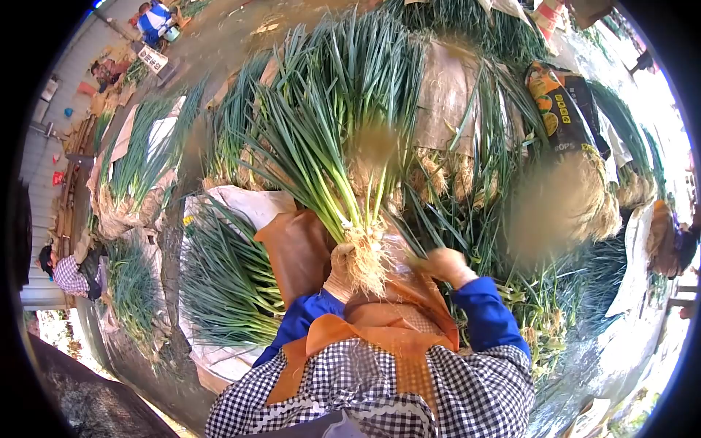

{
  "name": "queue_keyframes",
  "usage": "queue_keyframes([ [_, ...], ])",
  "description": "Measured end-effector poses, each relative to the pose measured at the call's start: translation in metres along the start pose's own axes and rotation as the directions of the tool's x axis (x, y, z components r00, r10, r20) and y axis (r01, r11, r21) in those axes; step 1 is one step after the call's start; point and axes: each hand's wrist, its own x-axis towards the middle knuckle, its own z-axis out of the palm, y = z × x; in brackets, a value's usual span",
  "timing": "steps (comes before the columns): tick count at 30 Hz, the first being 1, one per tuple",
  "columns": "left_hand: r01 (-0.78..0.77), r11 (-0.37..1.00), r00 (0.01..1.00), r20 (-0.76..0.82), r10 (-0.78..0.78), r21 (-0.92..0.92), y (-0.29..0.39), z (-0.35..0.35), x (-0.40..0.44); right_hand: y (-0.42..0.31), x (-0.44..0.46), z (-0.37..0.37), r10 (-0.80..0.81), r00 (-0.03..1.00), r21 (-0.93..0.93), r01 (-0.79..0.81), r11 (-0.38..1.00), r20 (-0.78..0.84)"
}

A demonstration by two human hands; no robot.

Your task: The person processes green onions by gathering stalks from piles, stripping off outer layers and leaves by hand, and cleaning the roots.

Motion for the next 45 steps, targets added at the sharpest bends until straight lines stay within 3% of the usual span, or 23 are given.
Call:
queue_keyframes([
  [1,0.001,1.000,1.000,0.007,-0.001,-0.007,0.000,-0.002,0.001,0.013,-0.018,-0.017,0.217,0.956,-0.109,-0.199,0.974,0.196],
  [3,0.001,0.999,0.999,0.048,-0.003,0.051,-0.001,-0.014,0.007,0.023,-0.019,-0.040,0.218,0.972,-0.048,-0.215,0.976,0.084],
  [5,0.021,0.999,0.999,0.047,-0.023,0.028,-0.004,-0.019,0.008,-0.021,-0.010,-0.067,0.076,0.885,0.384,0.120,0.915,-0.459],
  [6,0.039,0.999,0.996,0.080,-0.040,0.013,-0.002,-0.012,0.008,-0.050,-0.005,-0.087,0.139,0.947,0.872,0.201,0.446,-0.289],
  [8,0.113,0.990,0.969,0.230,-0.091,-0.084,0.002,-0.028,0.013,-0.063,0.047,-0.077,-0.104,0.919,0.924,0.375,-0.069,-0.381],
  [11,0.111,0.994,0.981,0.159,-0.108,-0.006,0.010,0.002,-0.001,-0.094,0.083,-0.070,-0.002,0.924,0.856,0.355,-0.375,-0.384],
  [15,0.062,0.990,0.994,-0.103,-0.049,0.130,0.010,0.018,-0.013,-0.096,0.081,-0.063,0.249,0.676,0.608,0.365,0.705,-0.694],
  [16,0.045,0.995,0.989,-0.141,-0.033,0.087,0.006,0.002,-0.005,-0.097,0.101,-0.044,0.331,0.638,0.716,0.576,0.395,-0.696],
  [17,0.016,0.999,0.993,-0.121,-0.011,0.038,0.001,-0.008,0.002,-0.096,0.094,-0.043,0.336,0.639,0.720,0.573,0.392,-0.692],
  [19,-0.090,0.993,0.989,-0.109,0.098,0.073,-0.003,0.008,0.001,-0.099,0.050,-0.059,-0.016,0.931,0.892,0.343,-0.296,-0.364],
  [22,0.008,0.999,0.999,0.043,-0.007,-0.032,0.005,0.003,0.001,-0.084,0.007,-0.050,-0.061,0.970,0.971,0.237,0.012,-0.236],
  [23,0.008,0.999,0.999,0.040,-0.007,-0.036,0.007,-0.002,0.002,-0.076,-0.026,-0.076,-0.009,0.992,0.913,0.118,0.390,-0.124],
  [24,0.039,0.996,0.996,0.085,-0.033,-0.079,0.008,-0.010,0.005,-0.048,-0.027,-0.068,-0.065,0.986,0.653,0.149,0.743,-0.152],
  [26,0.100,0.988,0.981,0.178,-0.079,-0.114,0.011,-0.022,0.006,-0.001,-0.027,-0.053,-0.068,0.998,0.053,0.068,0.996,-0.008],
  [27,0.105,0.987,0.980,0.184,-0.082,-0.118,0.011,-0.023,0.004,0.005,-0.023,-0.058,0.157,0.963,-0.207,-0.112,0.972,0.217],
  [30,0.055,0.998,0.995,0.085,-0.055,0.003,0.013,-0.009,0.003,0.011,0.006,-0.046,-0.061,0.970,0.015,0.066,0.998,-0.233],
  [31,0.055,0.999,0.995,0.081,-0.055,0.003,0.012,-0.008,0.002,-0.035,-0.023,-0.092,0.067,0.985,0.718,0.068,0.693,-0.157],
  [33,0.103,0.995,0.986,0.130,-0.102,0.002,0.014,-0.006,0.003,-0.065,-0.002,-0.087,-0.094,0.954,0.932,0.300,0.204,-0.286],
  [37,0.034,0.995,0.998,-0.056,-0.029,0.093,0.014,-0.015,0.005,-0.083,0.032,-0.060,-0.176,0.825,0.483,0.472,0.737,-0.537],
  [38,0.039,0.996,0.999,-0.034,-0.036,0.075,0.014,-0.025,0.005,-0.086,0.029,-0.056,-0.165,0.788,0.497,0.520,0.694,-0.593],
  [41,-0.019,0.995,0.986,-0.164,0.034,0.093,0.010,-0.018,0.008,-0.107,-0.046,-0.100,-0.317,0.948,0.845,0.187,0.501,-0.022],
  [43,-0.004,0.993,0.988,-0.150,0.021,0.118,0.012,-0.010,0.007,-0.089,-0.057,-0.098,-0.557,0.811,0.635,0.337,0.695,0.179],
  [45,0.040,0.998,0.999,-0.036,-0.038,0.046,0.015,-0.025,0.012,-0.060,-0.048,-0.086,-0.428,0.875,0.417,0.310,0.854,0.227],
])
